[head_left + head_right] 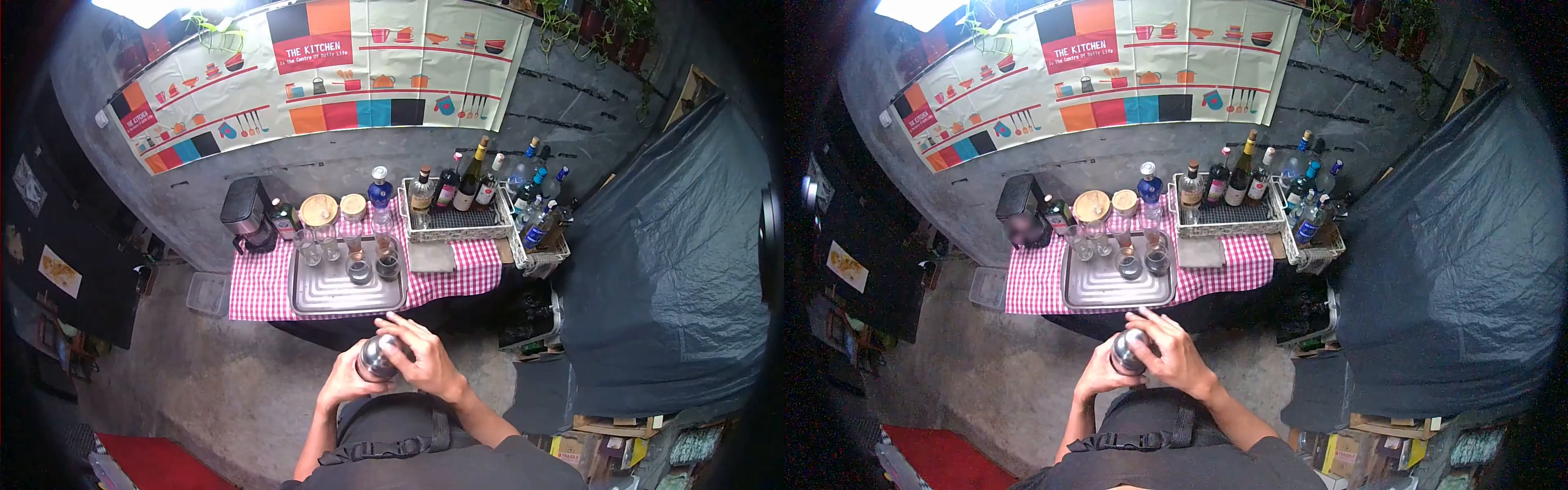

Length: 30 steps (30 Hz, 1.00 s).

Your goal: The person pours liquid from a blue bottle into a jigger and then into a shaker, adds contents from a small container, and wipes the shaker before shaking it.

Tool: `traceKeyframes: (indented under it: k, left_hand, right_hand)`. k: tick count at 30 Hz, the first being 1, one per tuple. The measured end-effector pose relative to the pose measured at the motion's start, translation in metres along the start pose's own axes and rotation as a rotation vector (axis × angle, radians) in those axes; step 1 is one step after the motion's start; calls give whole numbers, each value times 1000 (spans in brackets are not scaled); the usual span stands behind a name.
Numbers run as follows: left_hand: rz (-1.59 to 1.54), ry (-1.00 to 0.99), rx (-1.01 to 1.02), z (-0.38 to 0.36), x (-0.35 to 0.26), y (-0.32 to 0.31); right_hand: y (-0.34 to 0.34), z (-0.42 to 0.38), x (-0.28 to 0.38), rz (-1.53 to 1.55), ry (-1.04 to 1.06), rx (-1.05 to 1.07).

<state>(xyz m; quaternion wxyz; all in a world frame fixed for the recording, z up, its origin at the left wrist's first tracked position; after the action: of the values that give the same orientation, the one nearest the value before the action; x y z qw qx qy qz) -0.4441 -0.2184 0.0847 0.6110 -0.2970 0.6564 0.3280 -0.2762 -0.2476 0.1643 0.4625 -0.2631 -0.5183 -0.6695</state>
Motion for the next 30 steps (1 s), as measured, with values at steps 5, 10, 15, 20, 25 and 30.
traceKeyframes:
  k: [5,10,15,20,25,30]
  left_hand:
    - [191,-7,-71,-2,-9,9]
    - [-126,-64,-30,0,-9,6]
    - [-8,-104,-113,-4,-10,29]
    - [-151,-45,13,-5,-8,11]
    - [-9,-53,35,-10,-2,30]
    - [-265,-12,51,-16,3,34]
  right_hand:
    - [-1,-6,-5,91,-100,-38]
    - [-6,5,30,29,151,100]
    - [-4,2,7,90,-22,7]
    - [-22,13,22,34,83,77]
    - [-28,5,27,89,63,130]
    - [-46,23,28,89,-4,61]
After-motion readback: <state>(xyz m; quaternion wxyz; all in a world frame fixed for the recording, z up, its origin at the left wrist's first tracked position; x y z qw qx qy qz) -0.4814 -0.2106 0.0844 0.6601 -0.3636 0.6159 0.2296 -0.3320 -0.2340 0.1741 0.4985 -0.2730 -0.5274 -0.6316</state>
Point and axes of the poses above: each hand's wrist, its own z-axis towards the middle knuckle, its own y-axis out of the back of the hand, x = y × z, the point moved 5 cm from there along z, towards the middle knuckle, and after that the axes turned 2 degrees about -y, right-handed, at the moved point
